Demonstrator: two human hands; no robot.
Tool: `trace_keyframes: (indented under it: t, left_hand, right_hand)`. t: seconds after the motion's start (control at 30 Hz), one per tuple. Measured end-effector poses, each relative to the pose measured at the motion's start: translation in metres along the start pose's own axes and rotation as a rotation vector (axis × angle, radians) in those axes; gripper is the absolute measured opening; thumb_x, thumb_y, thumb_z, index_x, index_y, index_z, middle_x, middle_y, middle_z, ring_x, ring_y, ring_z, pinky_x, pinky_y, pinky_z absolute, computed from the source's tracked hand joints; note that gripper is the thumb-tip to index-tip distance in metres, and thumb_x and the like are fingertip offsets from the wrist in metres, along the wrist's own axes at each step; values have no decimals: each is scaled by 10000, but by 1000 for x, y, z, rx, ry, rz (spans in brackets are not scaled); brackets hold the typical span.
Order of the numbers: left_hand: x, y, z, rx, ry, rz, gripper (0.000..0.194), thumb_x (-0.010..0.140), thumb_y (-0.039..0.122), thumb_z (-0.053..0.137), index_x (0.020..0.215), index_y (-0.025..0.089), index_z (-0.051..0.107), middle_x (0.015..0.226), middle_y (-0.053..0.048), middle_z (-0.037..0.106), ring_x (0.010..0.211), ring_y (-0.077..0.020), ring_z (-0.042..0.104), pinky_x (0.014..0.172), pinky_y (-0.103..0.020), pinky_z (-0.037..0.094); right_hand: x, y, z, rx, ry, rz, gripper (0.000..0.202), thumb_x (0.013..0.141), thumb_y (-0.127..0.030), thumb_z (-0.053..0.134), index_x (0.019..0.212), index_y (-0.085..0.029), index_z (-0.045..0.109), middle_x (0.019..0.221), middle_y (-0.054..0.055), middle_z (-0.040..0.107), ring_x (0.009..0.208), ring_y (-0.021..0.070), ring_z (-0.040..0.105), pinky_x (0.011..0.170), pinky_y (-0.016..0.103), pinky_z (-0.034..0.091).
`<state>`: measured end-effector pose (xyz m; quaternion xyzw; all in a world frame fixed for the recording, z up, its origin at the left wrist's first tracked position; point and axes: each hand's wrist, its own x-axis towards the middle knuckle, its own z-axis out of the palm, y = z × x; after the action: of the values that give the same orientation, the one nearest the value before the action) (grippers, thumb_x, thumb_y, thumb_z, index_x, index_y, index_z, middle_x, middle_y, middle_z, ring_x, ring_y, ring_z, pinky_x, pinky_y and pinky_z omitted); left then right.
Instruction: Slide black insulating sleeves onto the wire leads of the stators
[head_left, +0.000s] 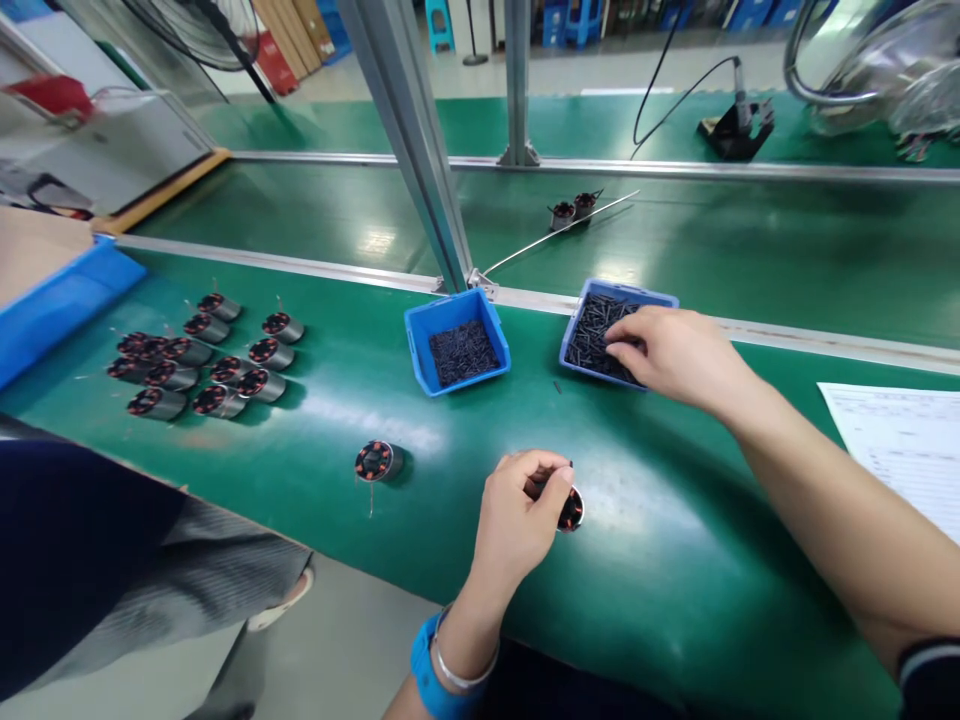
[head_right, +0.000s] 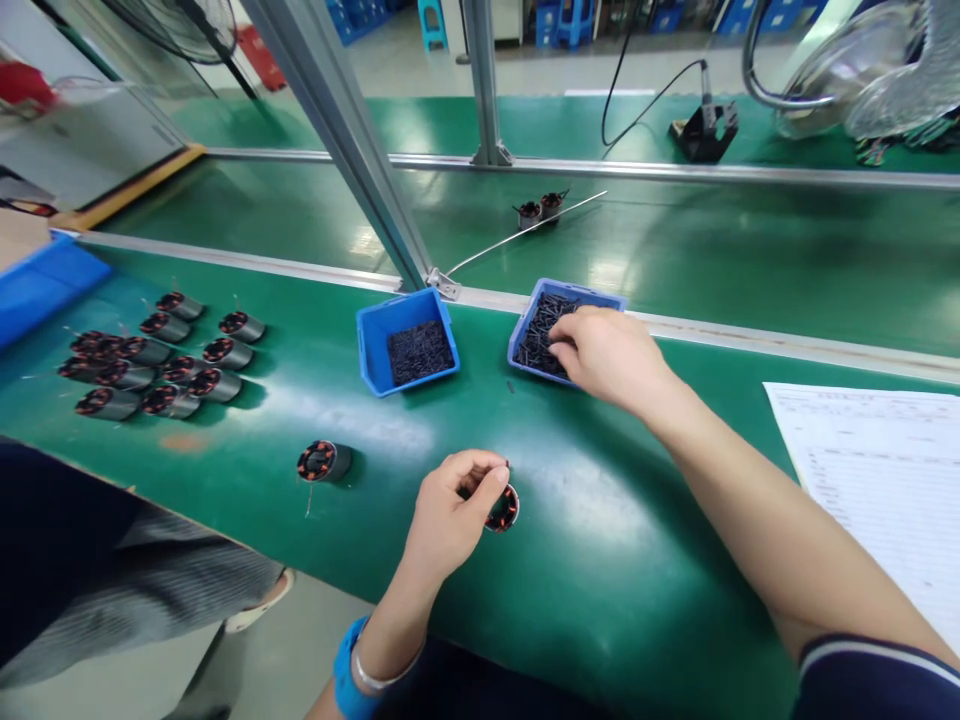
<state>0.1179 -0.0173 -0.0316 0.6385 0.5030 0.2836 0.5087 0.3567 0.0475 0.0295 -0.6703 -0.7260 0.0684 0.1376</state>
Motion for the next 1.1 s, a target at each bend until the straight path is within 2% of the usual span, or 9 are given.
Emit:
trace_keyframes:
  t: [0.1, 0.23, 0.37, 0.5, 0.6, 0.67, 0.77, 0.93, 1.1]
  left_hand:
    - [-1, 1, -1, 47, -25, 21, 120, 867, 243, 625, 809, 210, 724, 798, -24, 694, 814, -185, 642, 688, -280, 484]
    - [-5, -1, -4, -78, 4, 11, 93, 854, 229, 634, 895, 196, 710, 929, -32, 663, 746, -137, 623, 693, -267, 506]
    - [-9, -3, -5, -206, 80, -9, 111, 873, 239, 611, 848, 172, 696, 1005, -53, 625, 768, -122, 629, 702, -249, 524]
    - [-9, -1, -2, -212, 63, -61, 130, 847, 231, 647, 935, 178, 726, 898, -33, 659, 717, -120, 625, 694, -246, 518]
    - [-7, 1, 0, -234, 49, -110, 134, 854, 241, 637, 910, 168, 734, 807, -22, 678, 638, -109, 595, 624, -230, 490]
    - [-6, 1, 1, -257, 55, -127, 135, 858, 246, 632, 904, 162, 727, 792, -20, 687, 629, -107, 587, 608, -223, 478]
    - [-6, 2, 1, -284, 68, -123, 125, 857, 245, 634, 902, 159, 712, 781, -13, 693, 634, -105, 588, 616, -217, 474]
    - [-7, 2, 1, -299, 72, -119, 104, 861, 247, 629, 868, 164, 691, 728, 4, 678, 617, -101, 575, 612, -209, 466]
    - [-7, 1, 1, -311, 70, -110, 78, 859, 230, 628, 858, 172, 680, 743, 6, 683, 625, -101, 575, 616, -210, 458]
  right_hand:
    - [18, 12, 5, -213, -12, 73, 182, 780, -255, 628, 869, -171, 761, 884, 138, 727, 764, 273, 651, 668, 382, 480]
    - [25, 12, 9, -201, -28, 55, 176, 785, -210, 574, 773, -183, 747, 842, 127, 723, 742, 269, 646, 645, 376, 472]
    - [23, 12, 2, -161, 18, 57, 194, 828, -248, 550, 832, -194, 737, 937, 133, 718, 810, 290, 655, 690, 401, 486]
    - [8, -3, -1, 162, 124, 52, 134, 844, -269, 581, 858, -205, 698, 808, 81, 704, 728, 239, 647, 694, 377, 493]
    - [-14, -28, 6, 603, -65, -25, 119, 852, -310, 622, 869, -205, 675, 732, 25, 696, 627, 166, 625, 602, 297, 497]
    - [-28, -41, 14, 765, -221, -94, 113, 855, -300, 635, 863, -196, 680, 758, 16, 711, 640, 143, 629, 592, 262, 501]
    - [-41, -51, 26, 808, -297, -126, 78, 852, -241, 639, 847, -183, 692, 778, 12, 719, 641, 120, 618, 588, 235, 498]
    - [-45, -49, 31, 888, -248, -118, 70, 851, -229, 662, 875, -170, 691, 796, 14, 729, 637, 106, 621, 583, 215, 511]
    - [-45, -54, 28, 798, -226, -202, 57, 852, -186, 648, 858, -165, 701, 754, 0, 711, 606, 85, 598, 568, 196, 491]
